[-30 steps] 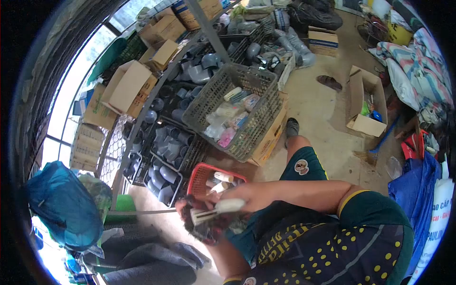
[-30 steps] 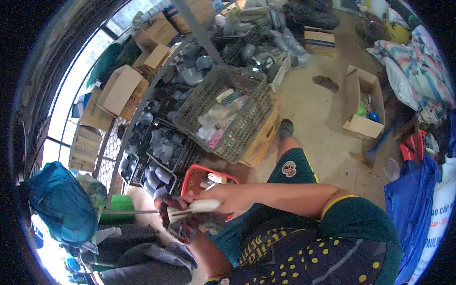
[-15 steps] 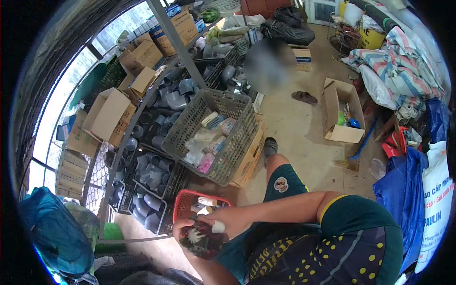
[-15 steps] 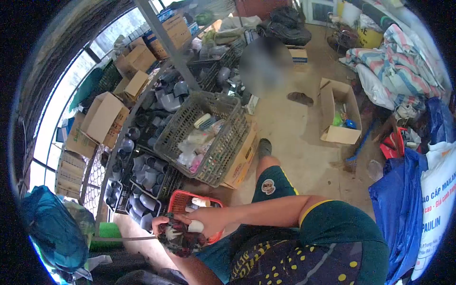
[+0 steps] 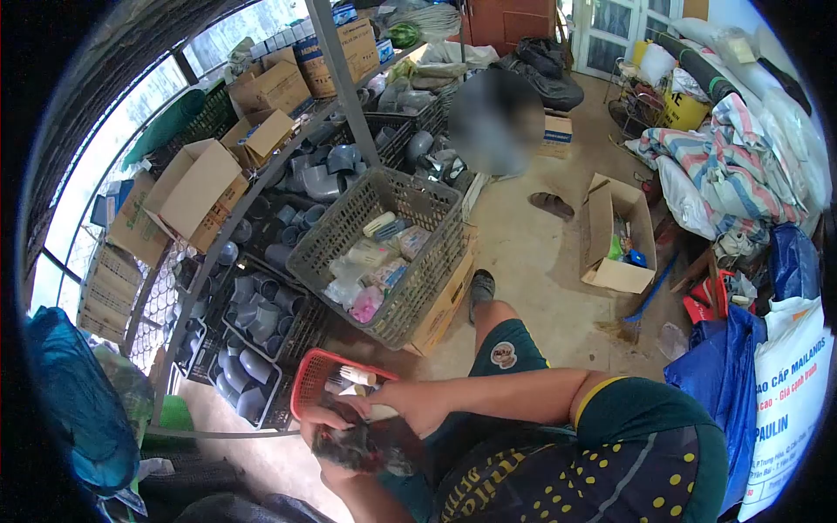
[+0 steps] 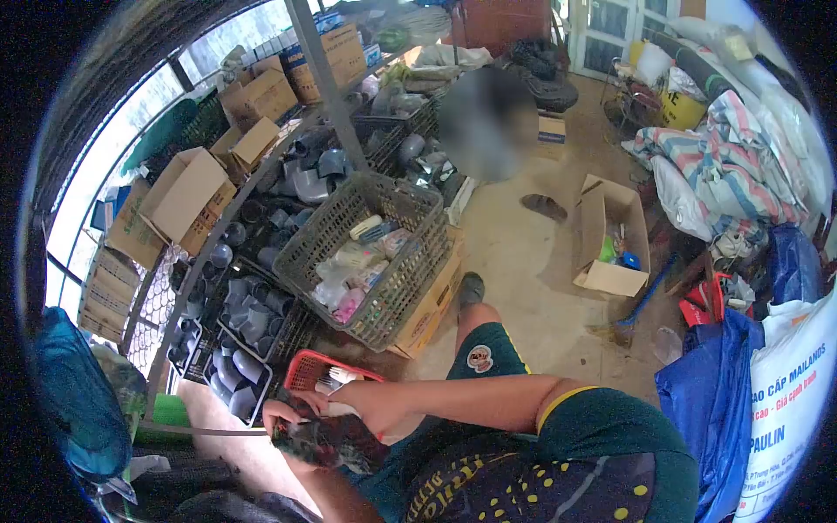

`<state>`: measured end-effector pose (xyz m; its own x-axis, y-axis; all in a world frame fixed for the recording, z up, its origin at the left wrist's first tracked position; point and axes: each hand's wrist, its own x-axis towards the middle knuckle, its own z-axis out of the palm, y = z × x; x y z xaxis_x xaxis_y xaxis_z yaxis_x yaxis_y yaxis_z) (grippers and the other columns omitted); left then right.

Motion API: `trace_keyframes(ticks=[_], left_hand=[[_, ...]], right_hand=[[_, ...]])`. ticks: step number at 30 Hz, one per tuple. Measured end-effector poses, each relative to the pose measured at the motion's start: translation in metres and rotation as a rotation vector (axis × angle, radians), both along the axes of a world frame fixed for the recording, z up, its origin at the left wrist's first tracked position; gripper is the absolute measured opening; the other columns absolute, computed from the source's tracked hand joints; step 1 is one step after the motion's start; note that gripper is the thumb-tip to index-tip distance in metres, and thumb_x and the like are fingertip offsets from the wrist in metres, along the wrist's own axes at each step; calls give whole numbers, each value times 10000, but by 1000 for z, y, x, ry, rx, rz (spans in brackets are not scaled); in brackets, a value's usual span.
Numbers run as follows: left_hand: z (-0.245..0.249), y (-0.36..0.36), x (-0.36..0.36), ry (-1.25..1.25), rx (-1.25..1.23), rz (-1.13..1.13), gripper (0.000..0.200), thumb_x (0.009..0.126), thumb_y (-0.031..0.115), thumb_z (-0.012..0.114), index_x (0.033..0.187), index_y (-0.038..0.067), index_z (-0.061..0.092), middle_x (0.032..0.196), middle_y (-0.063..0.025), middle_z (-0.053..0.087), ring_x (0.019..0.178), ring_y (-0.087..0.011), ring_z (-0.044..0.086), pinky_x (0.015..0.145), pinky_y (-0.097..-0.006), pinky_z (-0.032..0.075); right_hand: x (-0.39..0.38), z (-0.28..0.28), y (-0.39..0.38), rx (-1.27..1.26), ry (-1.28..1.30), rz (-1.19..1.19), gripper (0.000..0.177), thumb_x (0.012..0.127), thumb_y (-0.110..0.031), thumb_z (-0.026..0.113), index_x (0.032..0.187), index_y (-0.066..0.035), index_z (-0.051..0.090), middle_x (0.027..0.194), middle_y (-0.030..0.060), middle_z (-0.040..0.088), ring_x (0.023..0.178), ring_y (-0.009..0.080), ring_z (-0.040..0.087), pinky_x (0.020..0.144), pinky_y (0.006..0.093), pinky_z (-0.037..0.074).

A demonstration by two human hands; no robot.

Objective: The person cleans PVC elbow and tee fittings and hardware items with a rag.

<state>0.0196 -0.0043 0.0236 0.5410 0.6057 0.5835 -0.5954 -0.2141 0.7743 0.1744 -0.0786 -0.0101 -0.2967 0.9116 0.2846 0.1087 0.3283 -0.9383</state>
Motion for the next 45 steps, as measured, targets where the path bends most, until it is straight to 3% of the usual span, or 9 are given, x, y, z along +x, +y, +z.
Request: trace_keyframes(ticks=[12, 15, 18, 21, 24, 30, 35, 42, 45], left_hand=[[11, -1, 25, -42, -241, -969, 494, 910, 454, 597, 671, 22, 591, 746, -234, 654, 623, -289, 650, 545, -341, 510], [-49, 22, 21, -227, -387, -637, 323, 950, 401, 579, 861, 95, 524, 754, -144, 593, 629, -246, 555, 564, -372, 440], [-80, 33, -1, -20, -1012, 167, 341, 936, 228, 646, 1214, 73, 525, 875, -80, 609, 750, -194, 595, 680, -334, 523], [-160, 76, -40, 222, -470, 686, 300, 947, 210, 666, 1159, 12, 591, 993, -86, 655, 866, -177, 653, 745, -317, 556], [-182, 90, -87, 83, -914, 941, 278, 985, 218, 620, 1171, 15, 581, 1002, -77, 635, 858, -180, 639, 716, -324, 546], [-281, 130, -161, -431, -1191, 593, 490, 989, 444, 412, 1199, 39, 589, 1065, -119, 683, 932, -313, 668, 837, -439, 565], [-239, 134, -147, -558, -1215, 467, 499, 942, 344, 420, 1305, 29, 554, 1280, -174, 618, 1194, -348, 583, 1046, -486, 449], [-229, 141, -136, -526, -1026, 264, 612, 935, 426, 436, 1401, 30, 477, 1356, -194, 567, 1237, -367, 553, 1083, -497, 412], [-258, 142, -137, -347, -1110, 461, 532, 904, 285, 510, 1362, 15, 483, 1300, -186, 594, 1161, -355, 600, 1017, -468, 461]], right_hand=[[-20, -146, -5, -882, 886, 940, 471, 614, 9, 838, 1050, 35, 662, 1023, 139, 683, 838, 203, 668, 673, 326, 546], [-9, -96, 3, -706, 955, 722, 401, 738, -89, 804, 1096, 1, 648, 1008, 102, 682, 855, 188, 675, 684, 325, 550], [1, -99, 26, -851, 332, 182, 493, 777, -245, 799, 1184, -35, 618, 1063, 89, 690, 909, 203, 682, 762, 348, 547], [-16, -84, 44, -635, -357, -143, 582, 744, -310, 810, 1204, -22, 600, 1011, 93, 697, 924, 206, 679, 803, 340, 528], [-26, -155, 61, -585, -522, -358, 641, 742, -336, 811, 1243, -17, 568, 986, 112, 704, 916, 187, 684, 787, 322, 531], [-55, -272, 110, -1197, -206, -260, 697, 761, -323, 799, 1296, -20, 469, 872, 98, 642, 629, 192, 620, 505, 327, 515], [-84, -330, 129, -1166, -135, -527, 573, 816, -268, 766, 1276, -71, 485, 809, 78, 616, 505, 129, 544, 400, 290, 453], [-51, -341, 128, -1251, 88, -201, 410, 900, -301, 689, 1222, -68, 591, 928, 55, 630, 696, 115, 604, 614, 279, 510], [-31, -315, 132, -600, -442, 317, 318, 966, -243, 625, 1220, -51, 623, 1026, 61, 655, 934, 147, 625, 832, 308, 516]])
